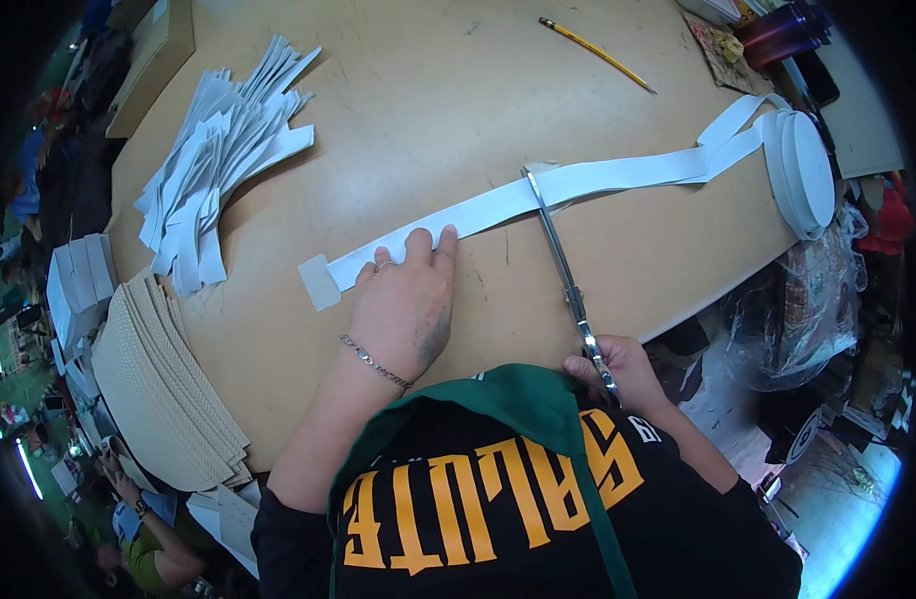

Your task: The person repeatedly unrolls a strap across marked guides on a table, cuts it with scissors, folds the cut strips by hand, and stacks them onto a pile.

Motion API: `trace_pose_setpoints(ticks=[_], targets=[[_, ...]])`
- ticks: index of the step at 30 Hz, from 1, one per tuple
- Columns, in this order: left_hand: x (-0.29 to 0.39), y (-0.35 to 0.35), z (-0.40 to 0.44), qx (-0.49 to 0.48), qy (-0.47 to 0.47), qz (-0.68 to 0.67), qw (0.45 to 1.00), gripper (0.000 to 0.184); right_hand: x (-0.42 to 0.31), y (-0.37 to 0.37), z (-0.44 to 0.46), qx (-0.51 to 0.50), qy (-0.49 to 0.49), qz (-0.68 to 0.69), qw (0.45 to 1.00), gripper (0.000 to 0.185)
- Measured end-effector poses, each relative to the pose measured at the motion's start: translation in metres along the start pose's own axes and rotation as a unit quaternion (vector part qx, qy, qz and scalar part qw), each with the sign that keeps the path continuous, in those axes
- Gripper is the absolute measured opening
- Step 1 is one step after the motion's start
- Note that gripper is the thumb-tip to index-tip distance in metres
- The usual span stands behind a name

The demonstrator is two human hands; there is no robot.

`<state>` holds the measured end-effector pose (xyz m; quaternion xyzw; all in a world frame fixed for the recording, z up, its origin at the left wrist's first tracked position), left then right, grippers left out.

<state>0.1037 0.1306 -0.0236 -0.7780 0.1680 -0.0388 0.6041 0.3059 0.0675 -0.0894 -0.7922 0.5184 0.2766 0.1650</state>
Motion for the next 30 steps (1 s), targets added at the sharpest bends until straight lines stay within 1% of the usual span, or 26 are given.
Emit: trace_pose_setpoints(ticks=[5, 8, 11, 14, 17, 20, 30], targets=[[0.0, 0.001, 0.0, 0.001, -0.004, 0.009, 1.0, 0.057, -0.001, 0.001, 0.002, 0.002, -0.014, -0.028, 1.0, 0.035], [-0.001, 0.002, 0.0, -0.006, -0.004, 0.004, 1.0, 0.057, 0.001, 0.002, 0.001, -0.01, -0.002, -0.01, 1.0, 0.035], [-0.001, 0.002, 0.0, -0.007, -0.009, -0.003, 1.0, 0.057, -0.005, 0.002, -0.004, -0.046, -0.009, 0.001, 0.999, 0.038], [-0.001, 0.001, 0.0, -0.007, -0.014, -0.001, 1.0, 0.057, -0.01, 0.002, -0.007, -0.094, -0.048, 0.022, 0.994, 0.046], [-0.001, 0.002, 0.0, -0.016, -0.022, 0.002, 1.0, 0.057, -0.016, 0.002, -0.008, -0.1, -0.066, -0.006, 0.993, 0.051], [0.0, 0.003, -0.001, 0.005, -0.025, 0.022, 0.999, 0.057, -0.015, 0.002, -0.008, -0.099, -0.048, 0.0, 0.994, 0.053], [-0.001, 0.006, -0.001, -0.004, -0.038, 0.018, 0.999, 0.057, -0.011, 0.001, -0.004, -0.078, -0.031, 0.013, 0.996, 0.05]])
Point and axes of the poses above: each hand's wrist, its own z-axis towards the middle knuckle, its own y-axis out of the palm, x = y × z, the point moved 10 cm from there along z, towards the middle knuckle, and after that the axes turned 10 degrees about z, right-handed, at the moved point
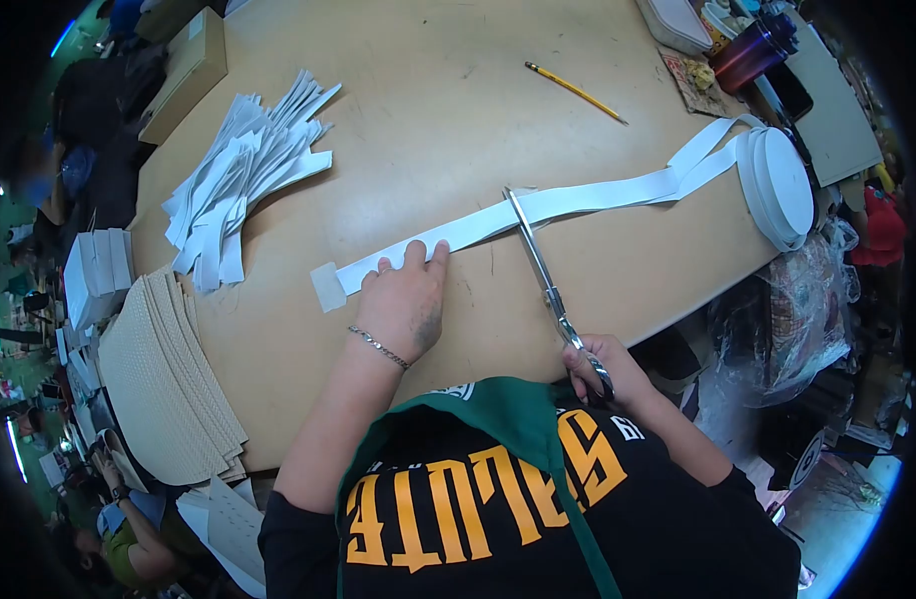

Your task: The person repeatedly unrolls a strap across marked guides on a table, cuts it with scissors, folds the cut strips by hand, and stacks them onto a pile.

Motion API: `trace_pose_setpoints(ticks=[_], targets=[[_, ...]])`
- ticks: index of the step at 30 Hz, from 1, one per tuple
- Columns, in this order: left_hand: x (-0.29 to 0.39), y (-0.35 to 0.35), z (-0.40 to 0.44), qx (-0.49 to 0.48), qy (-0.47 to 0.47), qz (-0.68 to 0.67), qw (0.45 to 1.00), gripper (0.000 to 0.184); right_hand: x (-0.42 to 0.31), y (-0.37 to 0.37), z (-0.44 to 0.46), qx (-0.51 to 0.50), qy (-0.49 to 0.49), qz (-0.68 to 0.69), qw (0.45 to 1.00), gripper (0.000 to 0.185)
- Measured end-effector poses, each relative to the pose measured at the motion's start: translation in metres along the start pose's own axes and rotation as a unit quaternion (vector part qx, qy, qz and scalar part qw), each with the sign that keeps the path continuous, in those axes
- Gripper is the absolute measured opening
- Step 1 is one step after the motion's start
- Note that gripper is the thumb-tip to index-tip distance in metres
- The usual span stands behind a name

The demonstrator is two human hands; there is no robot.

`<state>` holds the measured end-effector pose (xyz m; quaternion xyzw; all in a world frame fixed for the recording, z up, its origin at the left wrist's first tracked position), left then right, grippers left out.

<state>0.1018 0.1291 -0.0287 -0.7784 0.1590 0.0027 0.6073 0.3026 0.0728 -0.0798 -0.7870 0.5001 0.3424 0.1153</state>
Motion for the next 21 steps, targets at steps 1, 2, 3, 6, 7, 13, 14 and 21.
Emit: trace_pose_setpoints(ticks=[1, 2, 3, 6, 7, 13, 14, 21], targets=[[0.0001, 0.0007, 0.0, 0.001, 0.0, 0.0, 1.0, 0.057, 0.0003, 0.0001, 0.0007, 0.003, 0.0, -0.003, 1.0, 0.05], [0.0003, 0.0007, 0.0, 0.001, 0.0, 0.001, 1.0, 0.057, 0.0004, 0.0003, 0.0012, 0.006, 0.0, -0.006, 1.0, 0.05], [0.0003, 0.0006, -0.0002, -0.003, -0.002, 0.0, 1.0, 0.057, 0.0005, 0.0008, 0.0015, 0.007, 0.001, -0.008, 1.0, 0.049], [0.0002, -0.0004, 0.0003, -0.01, -0.004, 0.0, 1.0, 0.057, -0.0012, 0.0019, 0.0022, 0.009, 0.003, -0.008, 1.0, 0.048], [0.0005, 0.0002, 0.0001, -0.011, -0.003, 0.001, 1.0, 0.057, -0.0024, 0.0025, 0.0017, 0.01, 0.003, -0.003, 1.0, 0.048], [0.0006, 0.0008, 0.0004, -0.014, -0.001, -0.001, 1.0, 0.056, -0.0018, 0.0014, 0.0023, -0.013, -0.007, 0.03, 0.999, 0.048], [0.0007, 0.0005, 0.0005, -0.016, -0.001, -0.002, 1.0, 0.056, -0.0028, 0.0016, 0.0021, -0.017, -0.008, 0.038, 0.999, 0.048], [0.0009, 0.0006, 0.0006, -0.014, 0.004, -0.001, 1.0, 0.056, -0.0022, 0.0, 0.0053, -0.009, -0.01, 0.018, 1.0, 0.047]])
Point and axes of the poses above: each hand's wrist, its own z-axis towards the middle knuckle, its own y-axis out of the palm, x = y × z, the point moved 10 cm from there along z, towards the middle knuckle, and after that the axes turned 10 degrees about z, right-handed, at the moved point
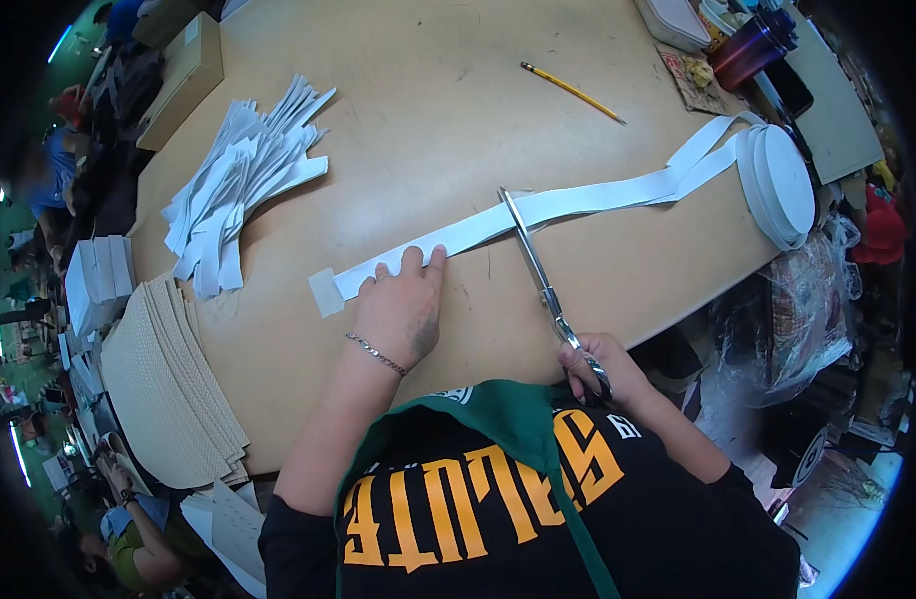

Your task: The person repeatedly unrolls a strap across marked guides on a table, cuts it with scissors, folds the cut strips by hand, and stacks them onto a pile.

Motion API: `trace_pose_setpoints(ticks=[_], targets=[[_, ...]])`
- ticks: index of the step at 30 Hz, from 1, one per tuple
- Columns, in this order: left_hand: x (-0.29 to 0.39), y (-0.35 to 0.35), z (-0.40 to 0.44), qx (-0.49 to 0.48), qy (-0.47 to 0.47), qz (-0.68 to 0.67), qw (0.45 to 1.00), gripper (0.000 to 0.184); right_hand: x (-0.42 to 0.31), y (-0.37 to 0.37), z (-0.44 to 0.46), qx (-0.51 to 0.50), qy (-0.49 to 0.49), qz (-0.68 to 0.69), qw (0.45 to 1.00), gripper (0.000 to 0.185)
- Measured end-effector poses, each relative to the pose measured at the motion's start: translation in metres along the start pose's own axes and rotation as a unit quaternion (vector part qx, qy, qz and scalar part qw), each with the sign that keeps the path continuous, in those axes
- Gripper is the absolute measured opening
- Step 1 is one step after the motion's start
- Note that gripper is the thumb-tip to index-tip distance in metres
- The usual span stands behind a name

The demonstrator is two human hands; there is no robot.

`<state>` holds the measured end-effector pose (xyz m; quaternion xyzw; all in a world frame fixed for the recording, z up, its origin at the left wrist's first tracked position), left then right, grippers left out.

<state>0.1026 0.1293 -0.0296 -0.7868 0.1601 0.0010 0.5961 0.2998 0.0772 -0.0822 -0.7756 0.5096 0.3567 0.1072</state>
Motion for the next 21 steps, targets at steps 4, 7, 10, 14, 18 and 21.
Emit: trace_pose_setpoints(ticks=[4, 7, 10, 14, 18, 21], targets=[[-0.0001, -0.001, -0.0002, 0.002, 0.002, 0.001, 1.0, 0.056, 0.0001, 0.0009, 0.001, 0.01, 0.013, -0.024, 1.0, 0.047], [-0.0003, -0.0006, -0.0005, 0.011, 0.001, 0.003, 1.0, 0.057, 0.0009, 0.0027, 0.002, -0.002, 0.014, -0.013, 1.0, 0.047], [-0.0001, -0.0006, -0.0003, 0.007, 0.003, 0.007, 1.0, 0.058, 0.002, 0.001, 0.0015, -0.009, 0.009, 0.001, 1.0, 0.048], [0.0001, 0.0001, 0.0, -0.003, 0.001, 0.003, 1.0, 0.059, 0.0015, 0.0009, -0.0001, -0.012, 0.018, 0.008, 1.0, 0.05], [0.0, 0.0004, -0.0004, 0.002, -0.001, 0.002, 1.0, 0.058, -0.0004, 0.0, 0.0004, -0.005, 0.013, -0.009, 1.0, 0.05], [0.0005, 0.0003, -0.0001, 0.002, 0.0, 0.005, 1.0, 0.058, -0.0007, -0.0014, 0.0021, 0.009, 0.004, -0.033, 0.999, 0.048]])
Point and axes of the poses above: each hand's wrist, its own z-axis towards the middle knuckle, its own y-axis out of the palm, x = y × z, the point moved 10 cm from there along z, towards the middle knuckle, and after that the axes turned 10 degrees about z, right-handed, at the moved point
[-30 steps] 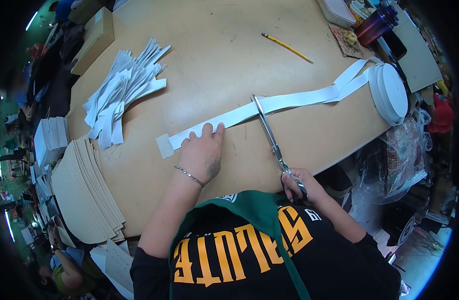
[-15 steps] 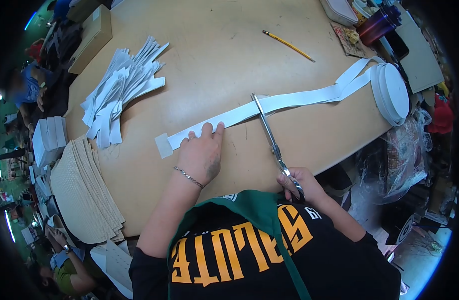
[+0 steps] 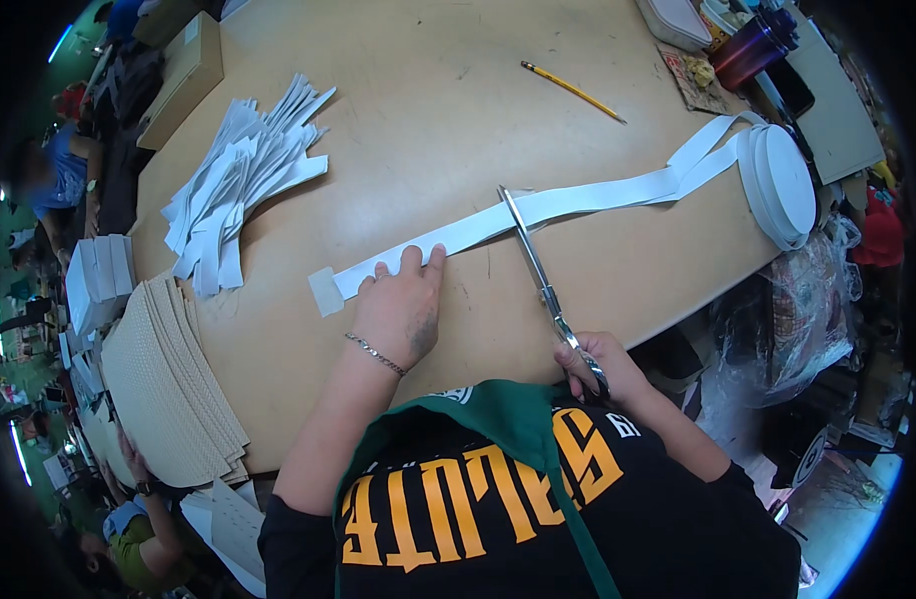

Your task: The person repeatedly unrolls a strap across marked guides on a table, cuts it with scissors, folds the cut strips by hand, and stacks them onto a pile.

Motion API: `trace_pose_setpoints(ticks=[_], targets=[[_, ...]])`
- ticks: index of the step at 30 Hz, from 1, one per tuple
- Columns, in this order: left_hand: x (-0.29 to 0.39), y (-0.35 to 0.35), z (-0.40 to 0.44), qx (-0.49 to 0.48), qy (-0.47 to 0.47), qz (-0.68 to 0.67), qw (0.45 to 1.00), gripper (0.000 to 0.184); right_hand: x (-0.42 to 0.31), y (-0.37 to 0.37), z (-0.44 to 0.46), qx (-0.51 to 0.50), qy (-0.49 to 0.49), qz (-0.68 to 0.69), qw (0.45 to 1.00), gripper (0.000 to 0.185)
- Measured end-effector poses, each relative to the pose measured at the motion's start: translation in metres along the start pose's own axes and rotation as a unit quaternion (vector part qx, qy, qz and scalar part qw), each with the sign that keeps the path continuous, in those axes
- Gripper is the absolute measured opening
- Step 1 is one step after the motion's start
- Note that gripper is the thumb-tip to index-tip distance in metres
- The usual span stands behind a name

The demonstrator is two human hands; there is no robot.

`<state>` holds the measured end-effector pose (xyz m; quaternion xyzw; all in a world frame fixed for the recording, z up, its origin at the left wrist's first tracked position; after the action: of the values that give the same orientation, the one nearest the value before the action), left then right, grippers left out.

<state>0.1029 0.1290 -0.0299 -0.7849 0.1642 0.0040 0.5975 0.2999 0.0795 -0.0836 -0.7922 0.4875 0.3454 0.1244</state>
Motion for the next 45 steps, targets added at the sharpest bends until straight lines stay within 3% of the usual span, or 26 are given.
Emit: trace_pose_setpoints(ticks=[14, 24, 26, 27, 28, 29, 30, 34, 37, 40, 42, 44, 45], targets=[[0.001, -0.002, 0.0, 0.006, 0.004, 0.005, 1.0, 0.058, -0.002, 0.001, -0.001, 0.002, 0.038, -0.001, 0.999, 0.041], [0.0, -0.001, 0.0, -0.026, -0.012, 0.003, 1.0, 0.059, -0.057, -0.015, -0.033, -0.179, -0.145, 0.008, 0.973, 0.026], [0.0, 0.0, -0.001, -0.028, -0.016, 0.001, 0.999, 0.058, -0.073, -0.046, -0.038, -0.104, -0.153, 0.078, 0.98, 0.023], [-0.001, 0.0, -0.001, -0.029, -0.018, 0.002, 0.999, 0.059, -0.074, -0.067, -0.036, -0.045, -0.148, 0.208, 0.966, 0.022], [-0.001, 0.001, -0.001, -0.03, -0.02, 0.002, 0.999, 0.059, -0.087, -0.089, -0.032, 0.024, -0.172, 0.134, 0.976, 0.022], [-0.001, 0.002, -0.001, -0.03, -0.023, 0.0, 0.999, 0.059, -0.109, -0.113, -0.028, 0.127, -0.172, -0.085, 0.973, 0.026], [0.0, 0.003, -0.001, -0.03, -0.025, 0.0, 0.999, 0.058, -0.138, -0.124, -0.025, 0.196, -0.145, -0.16, 0.956, 0.032], [-0.001, 0.004, -0.001, -0.029, -0.034, 0.005, 0.999, 0.057, -0.228, -0.184, 0.031, 0.374, -0.22, -0.415, 0.799, 0.037], [-0.001, 0.004, -0.003, -0.029, -0.049, -0.004, 0.998, 0.056, -0.255, -0.207, 0.08, 0.406, -0.251, -0.469, 0.743, 0.032], [-0.002, 0.002, -0.003, -0.031, -0.059, -0.007, 0.998, 0.056, -0.255, -0.204, 0.094, 0.399, -0.273, -0.464, 0.742, 0.031], [-0.002, 0.002, -0.004, -0.033, -0.062, -0.011, 0.997, 0.056, -0.258, -0.159, 0.051, 0.448, -0.441, -0.509, 0.588, 0.031], [-0.003, 0.003, -0.004, -0.03, -0.067, -0.018, 0.997, 0.057, -0.225, -0.08, 0.035, 0.284, -0.567, -0.514, 0.578, 0.024], [-0.003, 0.002, -0.004, -0.03, -0.072, -0.023, 0.997, 0.057, -0.198, -0.051, 0.041, 0.165, -0.603, -0.437, 0.647, 0.022]])
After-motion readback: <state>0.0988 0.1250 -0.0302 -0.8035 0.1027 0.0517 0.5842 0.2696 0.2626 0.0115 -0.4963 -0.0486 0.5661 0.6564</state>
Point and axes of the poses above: each hand's wrist, its own z-axis towards the middle knuckle, its own y-axis out of the palm, x = y × z, the point moved 10 cm from there along z, towards the middle knuckle, and after that the axes turned 10 degrees about z, right-handed, at the moved point
